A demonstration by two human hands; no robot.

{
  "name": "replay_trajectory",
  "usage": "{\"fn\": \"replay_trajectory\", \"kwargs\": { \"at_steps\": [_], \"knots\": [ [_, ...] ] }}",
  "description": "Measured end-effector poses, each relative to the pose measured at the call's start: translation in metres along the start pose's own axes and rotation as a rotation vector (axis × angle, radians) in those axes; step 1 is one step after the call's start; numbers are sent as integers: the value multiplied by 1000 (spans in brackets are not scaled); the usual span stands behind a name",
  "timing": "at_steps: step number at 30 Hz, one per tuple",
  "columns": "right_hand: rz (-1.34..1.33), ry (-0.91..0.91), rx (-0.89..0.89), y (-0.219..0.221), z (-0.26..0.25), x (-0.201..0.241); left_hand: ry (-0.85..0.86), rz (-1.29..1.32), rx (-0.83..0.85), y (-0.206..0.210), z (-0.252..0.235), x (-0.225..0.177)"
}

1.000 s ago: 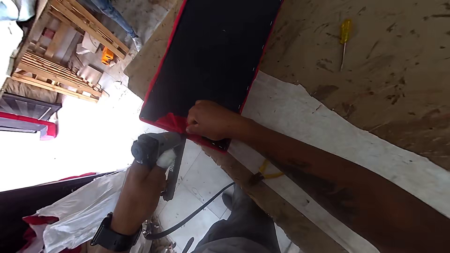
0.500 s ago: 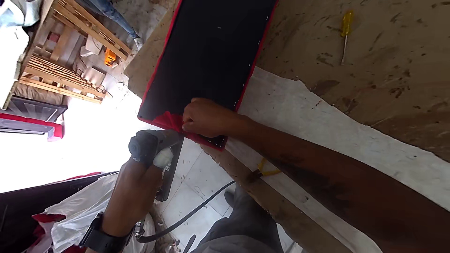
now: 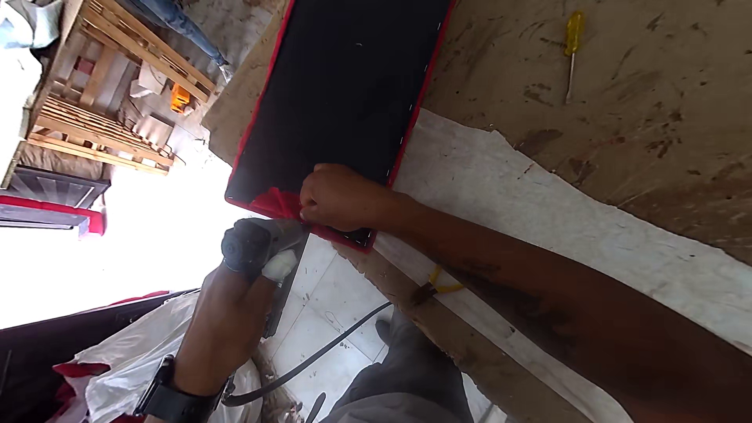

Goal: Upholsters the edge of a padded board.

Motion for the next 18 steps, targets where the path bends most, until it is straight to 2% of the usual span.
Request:
{"fn": "replay_trajectory", "kwargs": {
  "at_steps": [5, 10, 12, 18],
  "knots": [
    [-1, 3, 7, 1, 1, 1, 12, 5, 0, -4, -1, 2],
    [-2, 19, -7, 0, 0, -2, 36, 162, -74, -38, 11, 14],
    [-10, 14, -4, 0, 0, 0, 44, 147, -96, -43, 12, 16],
    [-2, -2, -6, -1, -3, 2, 29, 49, -36, -22, -2, 17]
  ]
}}
Point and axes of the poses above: each hand's wrist, its own z-axis away from the middle knuckle, its own y-axis out of the palm, x = y × z, the point moved 7 cm from there along -z, towards the middle knuckle, and after that the axes turned 2 degrees about x, right-handed, at the moved point
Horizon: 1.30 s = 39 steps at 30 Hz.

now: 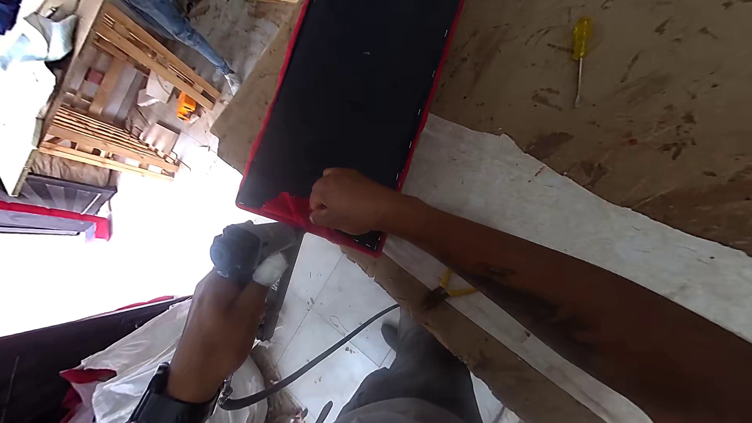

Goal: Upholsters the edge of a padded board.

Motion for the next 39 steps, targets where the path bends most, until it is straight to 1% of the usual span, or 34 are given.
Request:
{"fn": "replay_trajectory", "kwargs": {
  "at_steps": [6, 11, 14, 18, 22, 24, 28, 33, 35, 37, 39],
  "knots": [
    [9, 27, -3, 1, 1, -2, -4, -17, -2, 2, -12, -2],
    [22, 19, 8, 2, 0, -2, 19, -92, -17, 5, -20, -4],
    [25, -1, -10, 2, -2, -1, -3, -37, -19, -10, -16, 1],
    [29, 31, 23, 3, 1, -2, 16, 65, -82, -26, -6, 7],
    [34, 30, 24, 3, -4, 1, -10, -36, -14, -8, -12, 9],
    [25, 35, 28, 3, -5, 1, -7, -63, -7, 1, -16, 8],
    [37, 38, 36, 4, -5, 0, -8, -20, 7, 3, -19, 8],
    [41, 37, 35, 4, -3, -1, -10, -30, 19, 0, -22, 5],
    [36, 29, 24, 3, -2, -1, -6, 86, -16, -12, -14, 10],
    [17, 14, -4, 1, -2, -3, 57, 292, -106, -36, -1, 19],
    [-37, -5, -55, 0, -1, -4, 130, 505, -161, -63, 13, 31]
  ]
}}
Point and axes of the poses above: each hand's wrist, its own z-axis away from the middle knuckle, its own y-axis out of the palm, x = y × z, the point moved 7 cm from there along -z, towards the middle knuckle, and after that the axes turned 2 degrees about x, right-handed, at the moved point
